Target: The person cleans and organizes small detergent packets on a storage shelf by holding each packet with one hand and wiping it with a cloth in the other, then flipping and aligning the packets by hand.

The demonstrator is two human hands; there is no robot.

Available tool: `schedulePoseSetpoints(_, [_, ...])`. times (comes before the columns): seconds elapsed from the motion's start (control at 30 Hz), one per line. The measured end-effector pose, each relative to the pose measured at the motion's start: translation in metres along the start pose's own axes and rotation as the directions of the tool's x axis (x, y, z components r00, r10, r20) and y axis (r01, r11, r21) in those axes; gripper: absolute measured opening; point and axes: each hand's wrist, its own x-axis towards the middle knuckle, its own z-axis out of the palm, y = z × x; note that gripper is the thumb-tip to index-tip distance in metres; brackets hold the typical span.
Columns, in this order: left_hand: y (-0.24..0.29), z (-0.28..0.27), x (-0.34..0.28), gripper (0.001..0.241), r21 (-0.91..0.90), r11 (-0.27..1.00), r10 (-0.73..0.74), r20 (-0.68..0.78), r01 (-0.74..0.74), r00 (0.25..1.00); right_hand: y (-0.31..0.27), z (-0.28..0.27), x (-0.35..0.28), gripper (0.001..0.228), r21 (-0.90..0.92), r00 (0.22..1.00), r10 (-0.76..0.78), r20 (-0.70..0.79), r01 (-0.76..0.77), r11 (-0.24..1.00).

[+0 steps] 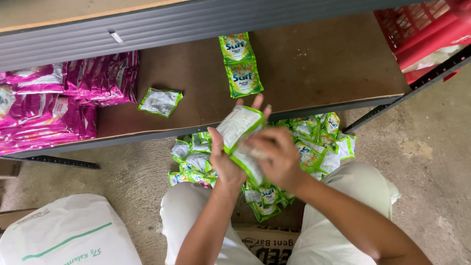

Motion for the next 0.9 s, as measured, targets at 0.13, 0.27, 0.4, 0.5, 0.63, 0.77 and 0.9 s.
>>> schedulePoseSetpoints(0.13, [-0.006, -0.001, 0.002, 0.092, -0.075, 0.995, -0.062, -0.020, 0.061, 0.998, 0.010, 0.005, -0.001, 0.033, 0.072, 0.931, 0.350, -0.100, -0.344, 0.936])
schedulePoseSetpoints(0.27, [-0.001, -0.010, 0.005, 0.096, -0.178, 0.977, -0.123, -0.029, 0.116, 0.992, -0.010, -0.002, 0.002, 0.041, -0.006, 0.998, 0.052, 0.020, -0.052, 0.999])
schedulePoseSetpoints(0.4, [-0.001, -0.015, 0.005, 0.096, -0.292, 0.938, -0.189, 0.015, 0.185, 0.982, -0.008, -0.007, 0.005, 0.042, 0.033, 0.977, -0.139, 0.160, 0.135, 0.990])
schedulePoseSetpoints(0.5, [-0.008, -0.007, -0.001, 0.092, -0.202, 0.957, -0.221, -0.051, 0.207, 0.974, 0.014, -0.006, 0.007, 0.036, -0.061, 0.956, -0.292, 0.014, 0.292, 0.954])
schedulePoseSetpoints(0.63, [-0.016, -0.004, -0.002, 0.090, -0.131, 0.980, -0.154, -0.026, 0.150, 0.988, 0.018, -0.005, 0.003, 0.029, 0.041, 0.964, 0.210, -0.166, -0.206, 0.978])
schedulePoseSetpoints(0.77, [-0.009, -0.014, 0.005, 0.085, -0.198, 0.948, -0.255, -0.006, 0.249, 0.967, -0.005, -0.003, 0.005, 0.032, 0.021, 0.987, -0.161, -0.006, 0.161, 0.987])
schedulePoseSetpoints(0.9, [-0.011, -0.015, 0.002, 0.079, -0.005, 0.961, -0.277, -0.057, 0.277, 0.959, 0.009, -0.002, 0.003, 0.031, 0.021, 0.972, -0.235, 0.010, 0.234, 0.972])
